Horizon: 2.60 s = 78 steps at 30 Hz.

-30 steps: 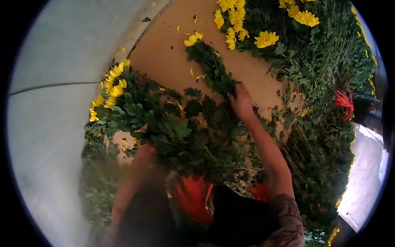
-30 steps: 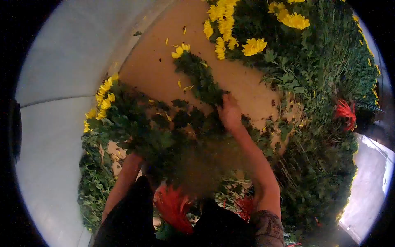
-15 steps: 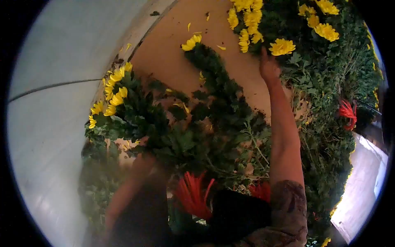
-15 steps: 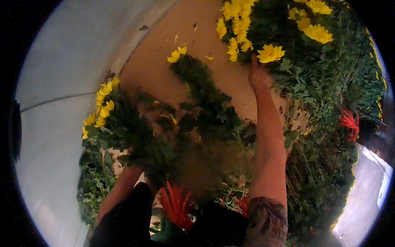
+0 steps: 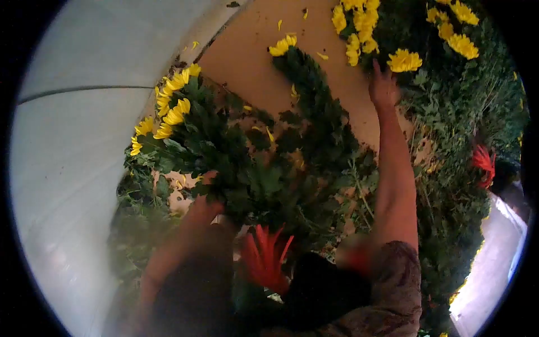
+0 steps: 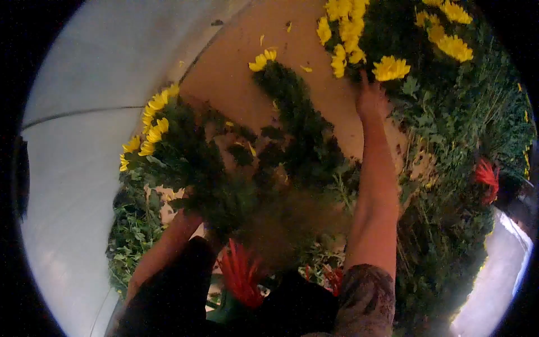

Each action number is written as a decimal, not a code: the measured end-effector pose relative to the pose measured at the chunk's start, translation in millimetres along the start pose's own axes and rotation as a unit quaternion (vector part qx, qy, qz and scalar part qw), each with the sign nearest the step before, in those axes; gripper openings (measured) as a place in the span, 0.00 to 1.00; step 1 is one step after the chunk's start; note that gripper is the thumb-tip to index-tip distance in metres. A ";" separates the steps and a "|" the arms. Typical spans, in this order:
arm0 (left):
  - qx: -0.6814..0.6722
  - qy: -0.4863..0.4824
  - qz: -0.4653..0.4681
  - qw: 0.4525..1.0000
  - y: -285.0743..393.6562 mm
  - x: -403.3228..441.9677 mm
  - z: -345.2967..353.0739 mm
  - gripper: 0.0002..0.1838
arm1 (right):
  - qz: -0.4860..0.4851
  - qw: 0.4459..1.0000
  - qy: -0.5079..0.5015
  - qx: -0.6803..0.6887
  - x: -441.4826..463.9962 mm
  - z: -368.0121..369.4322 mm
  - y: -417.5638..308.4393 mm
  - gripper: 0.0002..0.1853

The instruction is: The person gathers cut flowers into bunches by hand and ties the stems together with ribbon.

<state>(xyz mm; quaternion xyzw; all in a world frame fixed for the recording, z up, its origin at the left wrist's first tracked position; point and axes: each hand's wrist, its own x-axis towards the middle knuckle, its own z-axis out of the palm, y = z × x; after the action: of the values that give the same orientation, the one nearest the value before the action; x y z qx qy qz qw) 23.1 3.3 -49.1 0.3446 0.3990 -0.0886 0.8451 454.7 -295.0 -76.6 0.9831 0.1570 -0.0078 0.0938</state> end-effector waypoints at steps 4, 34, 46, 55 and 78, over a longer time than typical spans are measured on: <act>-0.011 0.008 -0.006 1.000 2.2 -2.8 -2.0 0.22 | -0.032 0.998 -0.019 -0.050 22.6 -7.7 -1.8 0.29; 0.022 0.001 0.028 0.999 -2.9 9.8 18.3 0.23 | -0.535 0.771 0.075 0.336 -192.4 -245.2 -169.5 0.08; 0.369 -0.079 0.278 0.884 8.2 0.1 20.2 0.23 | -0.413 0.894 -0.079 0.155 -111.2 -100.3 -117.3 0.32; 0.417 -0.045 0.434 0.797 25.7 4.1 30.7 0.16 | -0.292 0.807 -0.196 0.474 -163.9 -285.0 -176.1 0.19; -0.259 -0.170 -0.008 0.951 9.7 7.8 39.8 0.15 | -0.276 0.911 -0.257 0.167 -247.8 -163.7 -182.0 0.16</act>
<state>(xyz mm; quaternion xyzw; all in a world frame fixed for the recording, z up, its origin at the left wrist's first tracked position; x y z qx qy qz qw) 56.8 -14.5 -32.2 0.0901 0.2614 -0.0461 0.9599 160.3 -170.7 62.1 0.8660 0.3886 -0.3119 -0.0403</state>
